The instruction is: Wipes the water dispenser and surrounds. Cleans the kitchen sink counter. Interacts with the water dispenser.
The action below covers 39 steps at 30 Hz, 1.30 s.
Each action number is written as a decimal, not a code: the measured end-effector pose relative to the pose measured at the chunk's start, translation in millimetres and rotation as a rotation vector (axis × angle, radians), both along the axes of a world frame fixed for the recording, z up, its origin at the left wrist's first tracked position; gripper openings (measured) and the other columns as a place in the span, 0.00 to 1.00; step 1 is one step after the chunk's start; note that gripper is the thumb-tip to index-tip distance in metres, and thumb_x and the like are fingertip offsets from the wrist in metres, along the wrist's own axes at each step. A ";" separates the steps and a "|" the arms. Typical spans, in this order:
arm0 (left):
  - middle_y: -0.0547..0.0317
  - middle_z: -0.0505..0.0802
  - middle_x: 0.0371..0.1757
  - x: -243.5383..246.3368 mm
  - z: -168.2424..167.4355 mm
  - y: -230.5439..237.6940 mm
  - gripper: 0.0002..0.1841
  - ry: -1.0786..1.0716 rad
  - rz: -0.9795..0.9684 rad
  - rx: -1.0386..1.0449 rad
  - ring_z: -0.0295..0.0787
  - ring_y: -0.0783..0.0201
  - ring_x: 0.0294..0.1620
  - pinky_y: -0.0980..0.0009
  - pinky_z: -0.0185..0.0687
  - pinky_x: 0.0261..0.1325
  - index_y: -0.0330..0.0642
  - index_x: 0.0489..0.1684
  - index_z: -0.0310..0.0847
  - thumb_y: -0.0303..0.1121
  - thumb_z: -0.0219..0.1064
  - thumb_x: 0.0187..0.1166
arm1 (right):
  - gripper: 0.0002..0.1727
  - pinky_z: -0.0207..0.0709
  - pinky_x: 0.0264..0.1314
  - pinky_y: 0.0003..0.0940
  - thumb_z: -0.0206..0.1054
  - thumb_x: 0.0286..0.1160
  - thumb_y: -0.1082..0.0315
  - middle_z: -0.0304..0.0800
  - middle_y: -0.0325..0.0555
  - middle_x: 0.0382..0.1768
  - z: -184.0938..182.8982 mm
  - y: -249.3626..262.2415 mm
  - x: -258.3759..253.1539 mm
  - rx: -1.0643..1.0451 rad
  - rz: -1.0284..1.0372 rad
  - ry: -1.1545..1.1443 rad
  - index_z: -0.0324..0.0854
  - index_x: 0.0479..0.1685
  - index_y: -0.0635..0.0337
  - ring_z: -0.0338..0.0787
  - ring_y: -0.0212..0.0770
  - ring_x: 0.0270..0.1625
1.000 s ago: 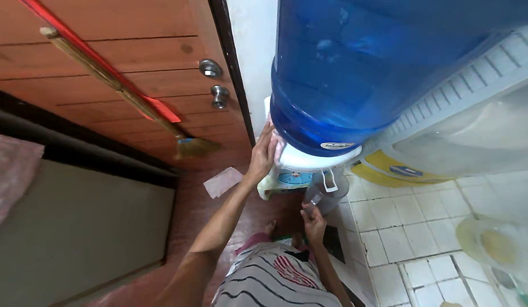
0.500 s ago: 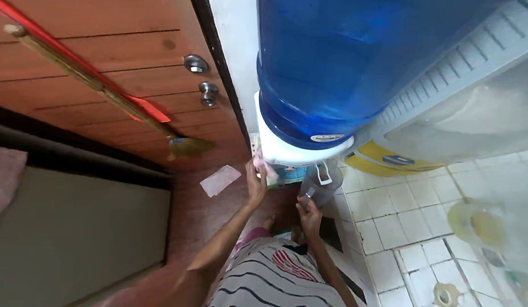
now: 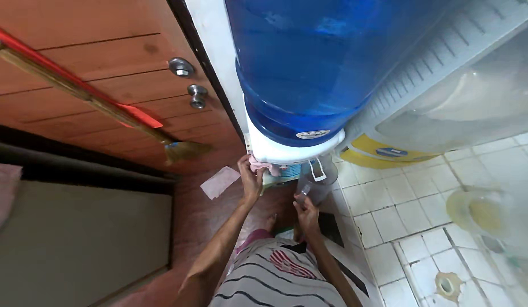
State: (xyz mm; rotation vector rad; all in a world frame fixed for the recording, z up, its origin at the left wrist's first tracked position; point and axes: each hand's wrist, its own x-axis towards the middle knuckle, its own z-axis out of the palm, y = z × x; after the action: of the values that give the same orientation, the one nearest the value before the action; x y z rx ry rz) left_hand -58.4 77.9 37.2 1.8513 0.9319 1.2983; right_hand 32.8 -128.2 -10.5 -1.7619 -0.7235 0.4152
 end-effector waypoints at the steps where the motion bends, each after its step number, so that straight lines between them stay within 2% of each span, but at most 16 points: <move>1: 0.25 0.80 0.62 -1.0 -14.0 -1.1 0.23 0.041 -0.001 -0.054 0.82 0.46 0.63 0.63 0.81 0.66 0.16 0.53 0.74 0.29 0.74 0.70 | 0.18 0.87 0.64 0.37 0.72 0.67 0.79 0.95 0.58 0.53 0.3 0.8 0.8 -0.003 0.003 0.003 0.86 0.57 0.75 0.95 0.45 0.57; 3: 0.24 0.82 0.63 -8.7 -43.5 -9.8 0.22 0.224 -0.007 -0.279 0.84 0.43 0.63 0.57 0.81 0.69 0.16 0.58 0.75 0.29 0.72 0.75 | 0.17 0.87 0.64 0.37 0.73 0.67 0.79 0.95 0.58 0.53 0.9 0.0 0.4 -0.007 0.006 0.007 0.87 0.56 0.75 0.95 0.45 0.57; 5: 0.29 0.87 0.57 -10.5 -56.2 -16.9 0.20 0.405 -0.036 -0.548 0.89 0.44 0.56 0.52 0.85 0.64 0.19 0.60 0.77 0.31 0.69 0.80 | 0.17 0.87 0.65 0.37 0.73 0.67 0.79 0.95 0.58 0.53 1.6 1.3 1.4 -0.014 0.003 0.005 0.87 0.56 0.75 0.96 0.46 0.57; 6: 0.31 0.90 0.53 -5.6 -55.2 -19.9 0.20 0.413 -0.067 -0.682 0.91 0.45 0.53 0.51 0.86 0.62 0.21 0.60 0.78 0.32 0.69 0.80 | 0.17 0.87 0.65 0.38 0.73 0.67 0.79 0.95 0.58 0.53 2.9 2.1 2.4 -0.020 0.002 0.006 0.87 0.56 0.75 0.96 0.46 0.57; 8: 0.38 0.92 0.51 10.0 -49.8 -28.0 0.18 0.211 -0.135 -0.964 0.92 0.53 0.50 0.56 0.86 0.60 0.24 0.61 0.80 0.33 0.67 0.84 | 0.17 0.86 0.65 0.39 0.73 0.67 0.79 0.95 0.59 0.54 3.1 0.1 2.7 -0.020 0.003 0.016 0.87 0.56 0.75 0.95 0.47 0.57; 10: 0.42 0.91 0.52 30.3 -39.7 -29.5 0.16 -0.111 -0.166 -1.143 0.89 0.60 0.49 0.63 0.86 0.59 0.24 0.65 0.77 0.28 0.58 0.89 | 0.17 0.87 0.65 0.39 0.73 0.66 0.79 0.95 0.59 0.53 0.3 0.3 3.6 -0.004 0.003 0.023 0.87 0.56 0.75 0.95 0.47 0.57; 12: 0.48 0.87 0.49 50.2 -25.8 -30.8 0.15 -0.383 -0.108 -1.244 0.85 0.65 0.44 0.69 0.84 0.54 0.24 0.66 0.72 0.25 0.51 0.91 | 0.17 0.87 0.65 0.38 0.73 0.66 0.79 0.95 0.58 0.53 -0.5 -0.8 4.5 -0.009 0.004 0.033 0.87 0.56 0.75 0.96 0.46 0.57; 14: 0.49 0.86 0.50 60.3 -15.6 -34.8 0.15 -0.550 -0.053 -1.291 0.86 0.65 0.44 0.68 0.85 0.53 0.26 0.70 0.68 0.24 0.47 0.92 | 0.18 0.86 0.66 0.38 0.73 0.67 0.78 0.95 0.58 0.54 0.9 -2.1 5.7 -0.028 0.012 0.044 0.87 0.57 0.74 0.95 0.46 0.57; 18: 0.52 0.85 0.54 61.0 2.6 -46.9 0.19 -0.540 -0.005 -1.197 0.83 0.69 0.45 0.73 0.81 0.52 0.30 0.78 0.64 0.23 0.48 0.91 | 0.17 0.86 0.66 0.38 0.73 0.67 0.79 0.95 0.59 0.54 3.7 -3.8 8.8 -0.022 0.027 0.035 0.86 0.57 0.75 0.95 0.47 0.58; 21: 0.36 0.80 0.76 54.3 9.2 -54.8 0.23 -0.358 -0.028 -0.976 0.82 0.59 0.68 0.66 0.75 0.74 0.23 0.82 0.63 0.25 0.48 0.92 | 0.17 0.86 0.65 0.37 0.72 0.67 0.80 0.95 0.60 0.53 3.4 -4.7 9.9 -0.007 0.030 0.032 0.86 0.56 0.76 0.95 0.47 0.57; 26: 0.25 0.76 0.76 53.9 -23.0 -57.6 0.22 -0.154 -0.067 -0.673 0.80 0.50 0.74 0.63 0.74 0.78 0.17 0.78 0.66 0.21 0.50 0.88 | 0.17 0.86 0.65 0.36 0.72 0.68 0.79 0.95 0.59 0.54 7.0 -6.8 11.0 -0.012 0.055 0.062 0.86 0.56 0.75 0.95 0.45 0.57; 28: 0.26 0.81 0.72 56.2 -36.2 -56.0 0.21 -0.113 -0.058 -0.618 0.83 0.51 0.71 0.63 0.76 0.76 0.16 0.75 0.69 0.20 0.51 0.87 | 0.17 0.86 0.64 0.36 0.73 0.67 0.79 0.95 0.59 0.53 6.3 -7.8 10.1 -0.006 0.052 0.055 0.87 0.56 0.75 0.95 0.45 0.56; 31: 0.33 0.90 0.56 67.4 -49.9 -50.5 0.17 -0.094 0.028 -0.592 0.91 0.60 0.54 0.67 0.85 0.64 0.17 0.66 0.76 0.21 0.58 0.85 | 0.17 0.87 0.64 0.35 0.73 0.66 0.79 0.95 0.58 0.52 6.3 -7.2 10.3 0.011 0.052 0.055 0.87 0.55 0.75 0.96 0.44 0.56; 33: 0.36 0.91 0.49 76.3 -57.2 -47.5 0.16 -0.077 0.075 -0.630 0.90 0.61 0.47 0.67 0.86 0.59 0.16 0.62 0.76 0.21 0.64 0.80 | 0.16 0.86 0.65 0.34 0.72 0.67 0.79 0.95 0.57 0.53 4.5 -7.2 10.5 0.018 0.061 0.066 0.87 0.55 0.75 0.95 0.43 0.57; 36: 0.40 0.90 0.44 92.7 -70.5 -48.3 0.18 -0.078 0.121 -0.679 0.88 0.63 0.43 0.68 0.86 0.54 0.17 0.59 0.77 0.22 0.71 0.75 | 0.16 0.86 0.66 0.36 0.72 0.68 0.77 0.95 0.58 0.53 2.0 -8.9 14.2 0.024 0.074 0.070 0.87 0.55 0.76 0.95 0.44 0.57; 39: 0.39 0.92 0.45 106.0 -75.7 -47.7 0.17 -0.152 0.138 -0.719 0.91 0.61 0.46 0.66 0.88 0.56 0.18 0.53 0.81 0.21 0.76 0.70 | 0.16 0.87 0.63 0.35 0.72 0.68 0.77 0.95 0.59 0.52 -1.0 -10.4 15.5 0.060 0.081 0.052 0.87 0.54 0.77 0.96 0.45 0.55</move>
State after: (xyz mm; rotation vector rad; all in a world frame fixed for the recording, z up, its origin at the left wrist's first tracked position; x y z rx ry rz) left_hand 47.6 30.2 -38.6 1.1341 1.2527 0.9772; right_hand 48.3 -138.6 -11.5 -1.6640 -0.7644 0.4877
